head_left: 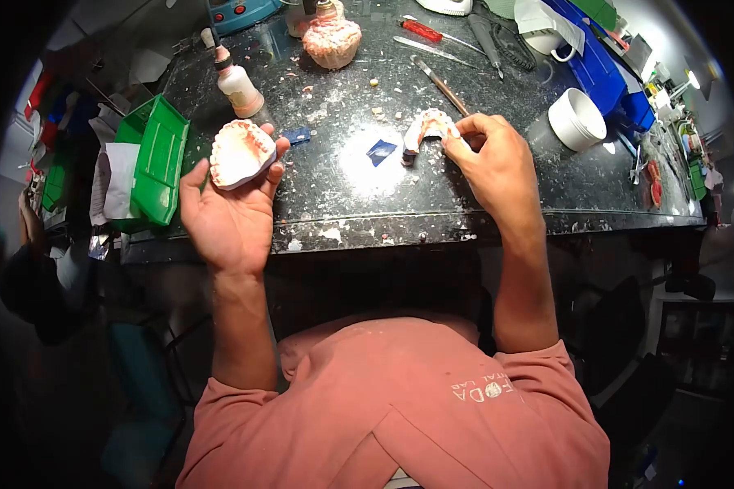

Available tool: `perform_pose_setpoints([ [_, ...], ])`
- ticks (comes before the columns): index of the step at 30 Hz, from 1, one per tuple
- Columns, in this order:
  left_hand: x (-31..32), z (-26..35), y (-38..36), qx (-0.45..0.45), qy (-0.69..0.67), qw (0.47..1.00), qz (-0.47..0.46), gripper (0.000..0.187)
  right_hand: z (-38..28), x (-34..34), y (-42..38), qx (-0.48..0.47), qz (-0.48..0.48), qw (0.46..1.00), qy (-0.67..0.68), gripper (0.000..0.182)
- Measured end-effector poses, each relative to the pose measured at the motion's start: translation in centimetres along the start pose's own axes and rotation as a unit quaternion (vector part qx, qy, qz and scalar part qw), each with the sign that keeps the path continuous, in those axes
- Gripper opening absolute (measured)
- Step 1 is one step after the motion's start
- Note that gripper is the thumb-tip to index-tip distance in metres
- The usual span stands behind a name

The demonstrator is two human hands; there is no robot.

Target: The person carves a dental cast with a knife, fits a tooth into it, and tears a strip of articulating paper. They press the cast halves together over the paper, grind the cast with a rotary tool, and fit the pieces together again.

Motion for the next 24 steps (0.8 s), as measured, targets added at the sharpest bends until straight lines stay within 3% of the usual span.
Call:
perform_pose_setpoints([
  [4, 1.5, -1.4, -0.4, -0.006, -0.057, 0.997, -0.046, 0.061, -0.3, -0.1, 0.3, 0.0, 0.0, 1.0, 0.002, 0.024],
  [6, 2.5, -2.2, -0.7, -0.017, -0.062, 0.996, -0.066, 0.061, 0.3, 0.8, 0.5, 0.011, -0.005, 0.972, 0.236, 0.022],
  [8, 3.5, -2.8, -1.1, -0.016, -0.066, 0.996, -0.065, 0.061, -0.2, 0.7, 0.7, -0.017, -0.006, 0.968, 0.249, 0.022],
  [10, 3.9, -3.4, -1.4, -0.026, -0.045, 0.998, -0.027, 0.061, -0.4, 2.0, -0.1, 0.093, -0.093, 0.861, 0.492, 0.023],
  [11, 4.1, -3.7, -1.6, -0.047, -0.07, 0.996, -0.039, 0.061, -1.5, 1.7, -0.6, 0.094, -0.128, 0.814, 0.558, 0.029],
  [12, 3.8, -3.8, -1.6, -0.047, -0.07, 0.996, -0.039, 0.061, -1.5, 1.5, -0.8, 0.094, -0.127, 0.814, 0.558, 0.029],
  [14, 4.6, -4.4, -1.9, -0.11, -0.138, 0.977, -0.119, 0.061, -1.9, 2.7, -1.4, 0.14, -0.214, 0.737, 0.625, 0.034],
  [19, 4.8, -4.6, -1.7, -0.072, -0.086, 0.985, -0.131, 0.06, -2.2, 2.9, -1.5, 0.13, -0.229, 0.716, 0.646, 0.04],
  [21, 5.4, -3.9, -1.8, 0.029, 0.081, 0.986, -0.141, 0.059, -3.1, 2.6, -1.7, 0.113, -0.238, 0.644, 0.718, 0.046],
  [24, 6.6, -4.3, -2.5, 0.038, 0.119, 0.982, -0.138, 0.066, -4.4, 2.3, -2.2, 0.158, -0.274, 0.488, 0.813, 0.071],
])
Point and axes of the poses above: each hand's wrist, its own y-axis towards the middle knuckle, its own x-axis out of the palm, z = x × y, the point moved 7 cm from there along y, towards the middle knuckle, and after that the axes turned 1 degree about -y, right-handed, at the moved point
